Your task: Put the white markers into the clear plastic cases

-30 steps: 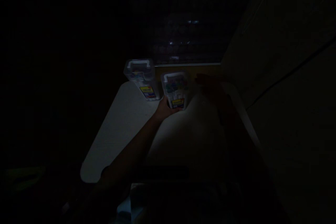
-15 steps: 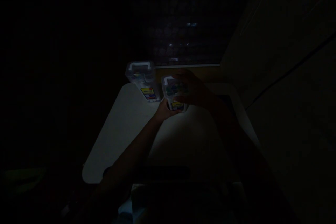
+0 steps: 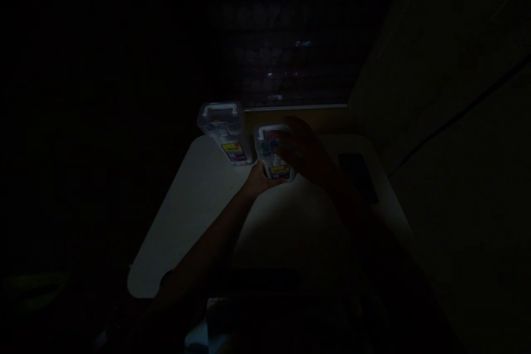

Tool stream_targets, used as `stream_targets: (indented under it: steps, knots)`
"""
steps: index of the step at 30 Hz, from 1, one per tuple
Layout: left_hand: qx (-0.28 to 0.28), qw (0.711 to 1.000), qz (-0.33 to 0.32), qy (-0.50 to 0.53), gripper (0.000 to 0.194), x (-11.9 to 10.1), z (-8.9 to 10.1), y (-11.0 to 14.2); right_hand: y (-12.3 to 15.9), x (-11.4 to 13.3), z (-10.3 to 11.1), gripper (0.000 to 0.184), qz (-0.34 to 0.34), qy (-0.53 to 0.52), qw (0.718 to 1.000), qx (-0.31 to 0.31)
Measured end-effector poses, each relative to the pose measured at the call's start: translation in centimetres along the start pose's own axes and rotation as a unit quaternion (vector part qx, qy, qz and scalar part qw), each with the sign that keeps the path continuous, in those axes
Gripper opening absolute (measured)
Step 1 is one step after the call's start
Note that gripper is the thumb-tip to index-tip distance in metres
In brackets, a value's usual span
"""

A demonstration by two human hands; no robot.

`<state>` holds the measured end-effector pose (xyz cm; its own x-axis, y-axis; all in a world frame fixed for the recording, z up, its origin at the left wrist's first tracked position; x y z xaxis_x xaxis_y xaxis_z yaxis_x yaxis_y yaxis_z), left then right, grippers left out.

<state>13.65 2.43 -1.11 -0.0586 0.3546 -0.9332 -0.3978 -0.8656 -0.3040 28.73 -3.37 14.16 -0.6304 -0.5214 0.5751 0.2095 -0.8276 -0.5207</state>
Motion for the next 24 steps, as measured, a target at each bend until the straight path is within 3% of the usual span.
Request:
stream_targets:
  steps: [9,18,24]
  knots:
    - [0.008,1.000,0.009,0.015,0.083,-1.0,-0.1,0.1,0.9,-0.2,-1.6,0.040,-0.056,-0.097,0.990,-0.081]
    - [-0.003,1.000,0.005,-0.004,0.083,-0.7,0.0,0.1,0.6,0.9,-2.3,0.023,-0.154,-0.050,0.978,-0.134]
    - [-0.001,1.000,0.008,-0.011,0.086,-0.6,0.0,0.1,0.2,0.6,-2.4,0.018,-0.166,-0.172,0.955,-0.173]
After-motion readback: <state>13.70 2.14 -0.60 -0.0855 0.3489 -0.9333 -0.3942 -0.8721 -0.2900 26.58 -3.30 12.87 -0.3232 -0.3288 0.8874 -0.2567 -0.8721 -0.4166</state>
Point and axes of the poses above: each hand's wrist, its own y-axis away from the middle knuckle, its own z-axis out of the back of the hand, x = y × z, the point moved 4 cm from there along -y, towards the middle knuckle, and after that the axes turned 6 degrees about -z, right-handed, at the moved point
